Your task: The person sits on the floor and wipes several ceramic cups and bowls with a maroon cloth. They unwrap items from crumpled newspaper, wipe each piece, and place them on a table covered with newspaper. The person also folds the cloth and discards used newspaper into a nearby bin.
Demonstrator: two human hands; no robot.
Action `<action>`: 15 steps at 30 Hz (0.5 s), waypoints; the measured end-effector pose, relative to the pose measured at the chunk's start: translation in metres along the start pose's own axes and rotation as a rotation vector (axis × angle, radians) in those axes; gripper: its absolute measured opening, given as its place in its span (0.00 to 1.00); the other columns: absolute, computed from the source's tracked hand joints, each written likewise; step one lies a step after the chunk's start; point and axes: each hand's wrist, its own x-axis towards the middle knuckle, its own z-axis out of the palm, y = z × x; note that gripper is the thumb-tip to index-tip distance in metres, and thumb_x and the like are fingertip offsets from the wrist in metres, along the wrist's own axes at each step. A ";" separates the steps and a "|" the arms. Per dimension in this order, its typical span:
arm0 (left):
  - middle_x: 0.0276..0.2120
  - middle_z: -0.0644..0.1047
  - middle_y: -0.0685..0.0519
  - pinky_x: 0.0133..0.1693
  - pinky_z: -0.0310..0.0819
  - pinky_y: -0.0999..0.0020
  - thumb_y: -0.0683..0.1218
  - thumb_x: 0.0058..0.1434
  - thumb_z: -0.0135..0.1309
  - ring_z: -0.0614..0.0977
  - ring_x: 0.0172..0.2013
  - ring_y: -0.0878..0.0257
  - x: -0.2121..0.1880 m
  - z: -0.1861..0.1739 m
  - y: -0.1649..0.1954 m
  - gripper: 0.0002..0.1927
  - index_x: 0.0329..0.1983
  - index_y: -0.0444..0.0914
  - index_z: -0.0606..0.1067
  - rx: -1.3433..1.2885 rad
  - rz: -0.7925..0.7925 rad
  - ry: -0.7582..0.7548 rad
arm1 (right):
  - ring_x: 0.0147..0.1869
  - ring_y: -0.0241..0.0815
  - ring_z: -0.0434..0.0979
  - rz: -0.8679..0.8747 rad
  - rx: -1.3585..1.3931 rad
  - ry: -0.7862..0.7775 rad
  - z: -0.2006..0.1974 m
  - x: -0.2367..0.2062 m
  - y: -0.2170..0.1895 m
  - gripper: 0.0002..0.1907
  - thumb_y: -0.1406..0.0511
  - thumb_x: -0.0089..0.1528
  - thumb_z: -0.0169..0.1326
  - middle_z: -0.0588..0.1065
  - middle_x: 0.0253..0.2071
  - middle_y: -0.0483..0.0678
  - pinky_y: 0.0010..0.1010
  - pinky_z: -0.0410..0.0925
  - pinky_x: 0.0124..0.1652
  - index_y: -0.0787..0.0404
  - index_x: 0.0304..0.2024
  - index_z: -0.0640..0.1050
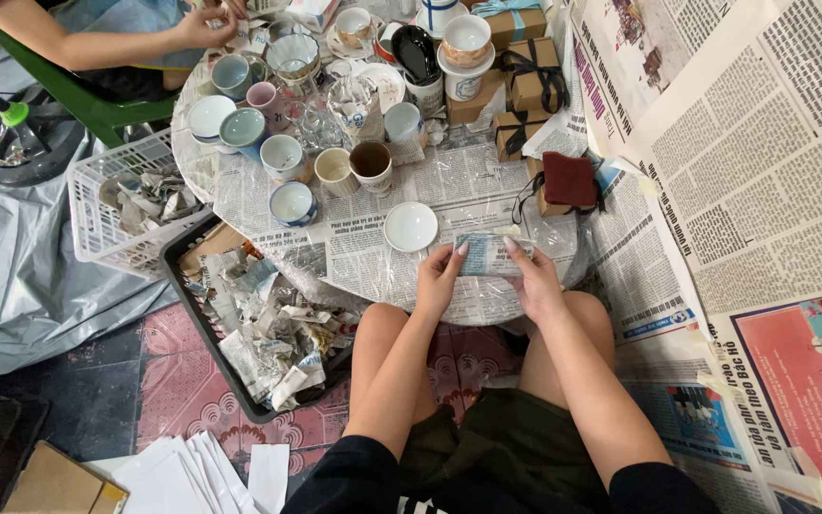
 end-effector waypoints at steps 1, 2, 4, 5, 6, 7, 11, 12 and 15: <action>0.29 0.76 0.59 0.32 0.65 0.75 0.50 0.70 0.58 0.70 0.30 0.73 0.001 0.000 -0.001 0.17 0.48 0.30 0.81 0.000 -0.023 0.005 | 0.52 0.38 0.78 0.006 0.026 0.001 0.001 0.000 -0.001 0.17 0.61 0.61 0.63 0.79 0.47 0.43 0.37 0.72 0.48 0.59 0.50 0.79; 0.28 0.75 0.58 0.30 0.62 0.75 0.49 0.70 0.59 0.68 0.28 0.72 0.001 0.000 -0.001 0.17 0.48 0.29 0.81 -0.001 -0.050 0.011 | 0.52 0.38 0.78 0.015 0.052 0.004 0.002 0.000 -0.002 0.17 0.60 0.61 0.63 0.79 0.48 0.43 0.38 0.73 0.49 0.59 0.50 0.78; 0.32 0.80 0.57 0.34 0.70 0.76 0.46 0.66 0.60 0.76 0.32 0.73 -0.001 0.000 -0.001 0.16 0.49 0.29 0.78 -0.061 -0.056 -0.053 | 0.53 0.39 0.78 0.014 0.060 -0.022 0.004 0.000 -0.004 0.18 0.61 0.61 0.64 0.78 0.49 0.44 0.38 0.73 0.50 0.60 0.51 0.78; 0.35 0.82 0.56 0.35 0.75 0.77 0.45 0.64 0.61 0.79 0.34 0.74 -0.001 -0.001 -0.002 0.17 0.50 0.28 0.77 -0.090 -0.057 -0.087 | 0.53 0.39 0.78 0.011 0.066 -0.036 0.004 0.000 -0.005 0.18 0.61 0.61 0.64 0.78 0.50 0.44 0.38 0.73 0.50 0.61 0.51 0.78; 0.34 0.82 0.55 0.35 0.74 0.77 0.45 0.64 0.61 0.79 0.33 0.74 -0.001 -0.001 -0.002 0.16 0.50 0.28 0.77 -0.087 -0.053 -0.083 | 0.53 0.40 0.78 0.004 0.104 -0.056 0.005 0.001 -0.005 0.18 0.61 0.61 0.64 0.78 0.50 0.45 0.39 0.73 0.51 0.60 0.52 0.78; 0.34 0.82 0.54 0.34 0.73 0.77 0.44 0.65 0.60 0.78 0.33 0.73 0.000 -0.002 -0.001 0.16 0.50 0.28 0.77 -0.084 -0.050 -0.077 | 0.53 0.41 0.78 -0.001 0.143 -0.077 0.005 0.001 -0.005 0.18 0.61 0.61 0.64 0.78 0.50 0.45 0.39 0.73 0.51 0.59 0.52 0.77; 0.28 0.78 0.50 0.29 0.62 0.74 0.45 0.72 0.60 0.71 0.27 0.71 0.002 -0.003 0.004 0.14 0.52 0.28 0.78 -0.073 -0.045 0.038 | 0.54 0.43 0.80 0.051 0.055 -0.243 0.007 0.005 -0.001 0.17 0.62 0.58 0.63 0.79 0.49 0.48 0.43 0.75 0.56 0.57 0.49 0.77; 0.30 0.79 0.51 0.32 0.67 0.74 0.45 0.71 0.59 0.74 0.29 0.71 0.002 -0.003 0.005 0.14 0.51 0.29 0.77 -0.115 -0.046 0.025 | 0.54 0.44 0.80 0.044 0.062 -0.247 0.008 0.005 0.001 0.14 0.63 0.61 0.63 0.79 0.49 0.49 0.44 0.74 0.57 0.60 0.47 0.77; 0.34 0.82 0.53 0.37 0.76 0.75 0.44 0.68 0.58 0.80 0.33 0.72 0.002 -0.002 0.008 0.13 0.50 0.31 0.76 -0.189 -0.068 -0.020 | 0.54 0.45 0.80 0.017 0.081 -0.216 0.011 0.004 0.003 0.10 0.64 0.67 0.62 0.79 0.47 0.51 0.45 0.73 0.58 0.64 0.43 0.77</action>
